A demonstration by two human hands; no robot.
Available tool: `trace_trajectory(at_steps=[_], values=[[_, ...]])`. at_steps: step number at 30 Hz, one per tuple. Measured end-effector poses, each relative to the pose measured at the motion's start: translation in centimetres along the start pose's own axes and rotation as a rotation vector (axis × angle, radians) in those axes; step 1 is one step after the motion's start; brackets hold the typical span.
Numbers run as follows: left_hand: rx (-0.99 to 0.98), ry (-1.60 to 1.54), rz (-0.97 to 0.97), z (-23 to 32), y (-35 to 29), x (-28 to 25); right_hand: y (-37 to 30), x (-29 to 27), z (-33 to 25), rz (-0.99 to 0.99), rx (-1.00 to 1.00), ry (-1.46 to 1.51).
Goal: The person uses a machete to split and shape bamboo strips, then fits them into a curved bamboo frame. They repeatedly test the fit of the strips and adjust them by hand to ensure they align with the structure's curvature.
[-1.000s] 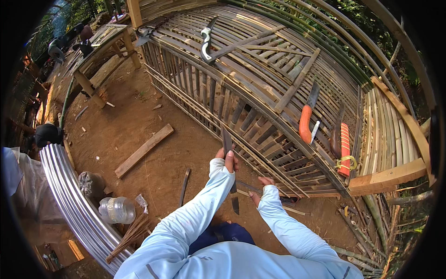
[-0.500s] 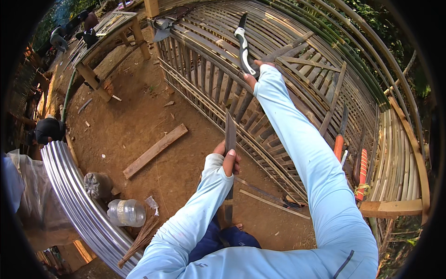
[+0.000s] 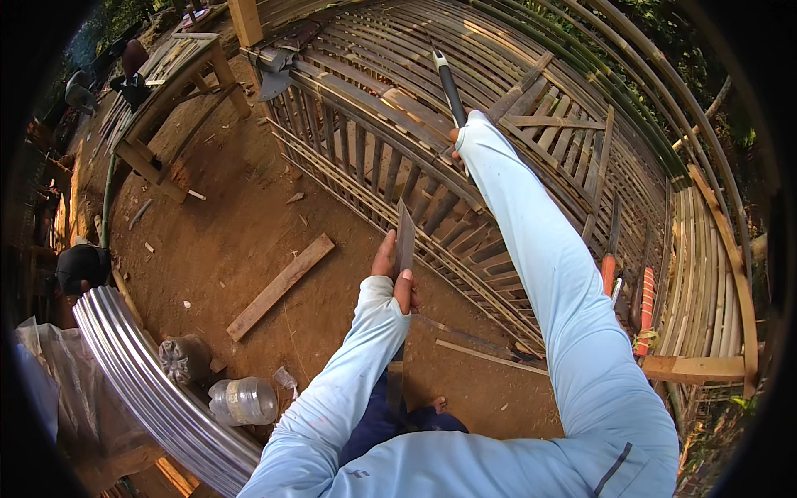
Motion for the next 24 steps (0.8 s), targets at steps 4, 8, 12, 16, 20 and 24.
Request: trace_trajectory(at_steps=[4,8,12,16,20,24], values=[[0.029,0.125,-0.122,0.2,2.3,0.9,-7.0,-2.9,6.0,-0.047,-0.127,0.618],[0.121,0.479,-0.183,1.7,5.6,2.7,-16.7,-2.1,14.3,0.031,-0.108,0.705],[0.375,0.624,-0.196,0.2,11.1,5.6,-26.1,-1.7,19.8,0.104,0.093,0.708],[0.319,0.742,-0.164,0.3,16.4,8.1,-31.5,-1.5,22.0,0.132,0.113,0.659],[0.351,1.068,-0.093,4.3,19.1,10.3,-33.4,-1.5,22.0,0.061,0.102,0.639],[0.235,1.137,-0.144,3.5,20.2,10.8,-34.5,-0.1,23.0,0.049,0.024,0.559]])
Point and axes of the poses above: each hand's wrist, its own y-axis towards the middle knuckle, its own x-axis out of the palm, z = x × y, the point moved 3 cm from there along y, towards the middle knuckle, and after that the axes turned 3 degrees about -y, right-handed, at the moved point
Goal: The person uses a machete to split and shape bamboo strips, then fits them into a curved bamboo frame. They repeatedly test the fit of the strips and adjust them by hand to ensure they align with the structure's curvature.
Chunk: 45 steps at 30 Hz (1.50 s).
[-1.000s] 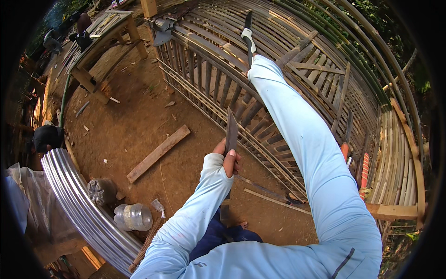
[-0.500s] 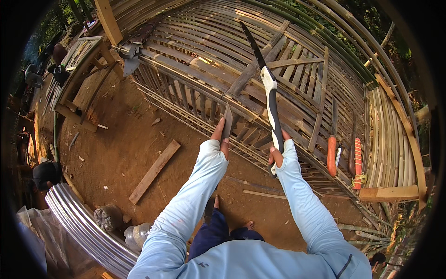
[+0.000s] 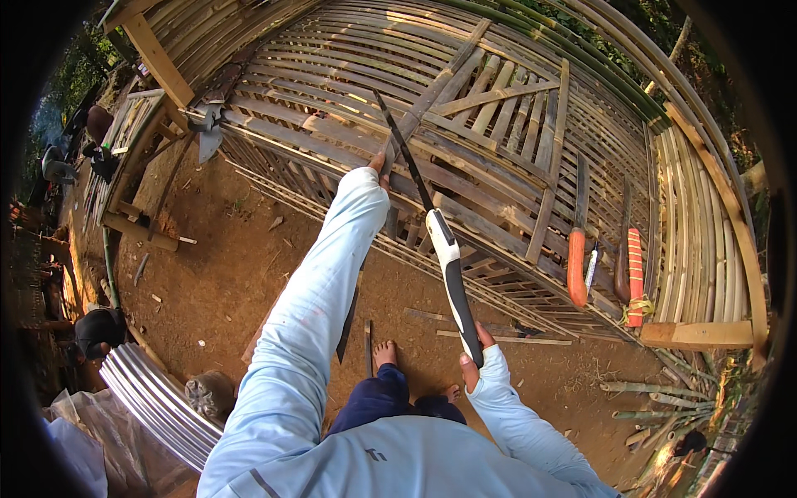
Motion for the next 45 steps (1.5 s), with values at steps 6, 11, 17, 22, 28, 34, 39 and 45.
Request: trace_trajectory(at_steps=[6,11,17,22,28,34,39,45], values=[[0.074,0.158,0.001,-5.0,1.5,4.4,-0.7,-0.4,-4.0,0.027,-0.115,-0.138],[0.157,-0.119,-0.075,0.7,-4.4,3.9,-2.5,-1.6,-1.2,0.099,-0.095,-0.046],[0.177,-0.145,-0.346,7.4,-11.2,6.6,-5.2,-3.2,0.5,0.243,0.206,0.148],[0.299,-0.114,-0.455,12.9,-13.3,7.6,-8.7,-4.9,2.2,0.428,0.205,0.171],[0.277,-0.006,-0.578,16.7,-11.3,13.4,-12.5,-5.7,2.6,0.548,0.254,0.234],[-0.589,-0.508,-0.517,21.9,-7.8,17.3,-15.0,-5.2,4.7,0.598,0.315,-0.013],[-0.406,-0.25,-0.524,24.3,-5.6,18.0,-15.8,-4.1,5.4,0.59,0.284,-0.093],[-0.465,-0.378,-0.448,22.2,-3.7,20.6,-13.8,-3.9,3.9,0.501,0.34,-0.035]])
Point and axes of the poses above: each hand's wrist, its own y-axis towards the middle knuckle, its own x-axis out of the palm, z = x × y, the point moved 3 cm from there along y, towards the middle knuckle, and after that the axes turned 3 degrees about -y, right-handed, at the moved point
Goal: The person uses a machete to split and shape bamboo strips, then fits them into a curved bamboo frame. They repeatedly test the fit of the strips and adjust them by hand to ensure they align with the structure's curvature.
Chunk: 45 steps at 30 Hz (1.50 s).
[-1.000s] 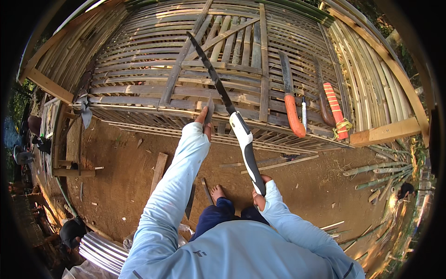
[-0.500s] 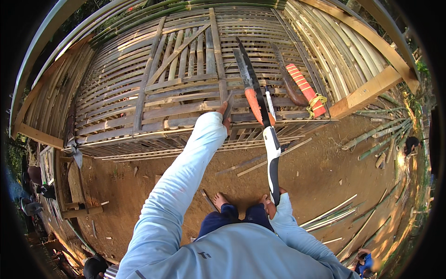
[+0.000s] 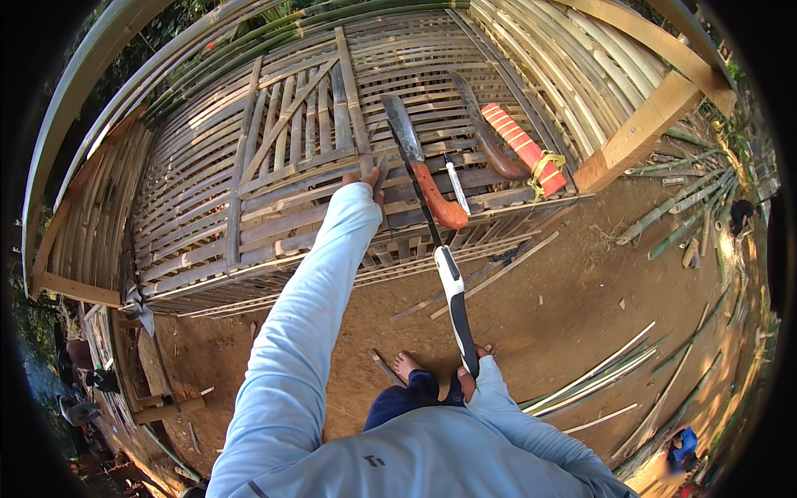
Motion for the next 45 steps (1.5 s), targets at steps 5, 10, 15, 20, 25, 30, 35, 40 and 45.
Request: trace_trajectory(at_steps=[5,10,15,20,25,30,35,40,45], values=[[-0.031,-0.143,0.01,-0.1,-0.2,0.6,1.9,0.5,-2.4,0.041,-0.036,-0.088],[-0.033,-0.101,0.033,0.9,-1.7,1.1,2.9,-0.3,-4.3,0.049,-0.065,-0.138],[0.201,-0.1,-0.014,0.4,-1.7,1.5,4.0,-0.8,-3.6,0.052,-0.075,-0.046],[0.398,0.326,0.067,0.1,1.4,1.8,3.9,0.9,-3.5,0.082,-0.193,-0.066],[0.091,-0.074,0.007,1.5,0.3,2.9,4.5,1.9,-3.9,-0.006,-0.112,0.138],[0.117,-0.035,-0.03,1.5,1.0,3.3,5.1,1.5,-4.7,0.016,-0.148,0.134],[0.068,-0.261,-0.151,1.0,0.9,3.8,5.5,2.5,-2.8,0.04,-0.209,0.109],[0.076,-0.584,-0.134,-0.8,6.8,2.9,4.9,2.0,-4.9,-0.068,-0.112,0.175],[0.272,0.434,-0.042,3.1,-2.5,2.8,4.3,1.0,-5.5,-0.093,-0.001,0.184]])
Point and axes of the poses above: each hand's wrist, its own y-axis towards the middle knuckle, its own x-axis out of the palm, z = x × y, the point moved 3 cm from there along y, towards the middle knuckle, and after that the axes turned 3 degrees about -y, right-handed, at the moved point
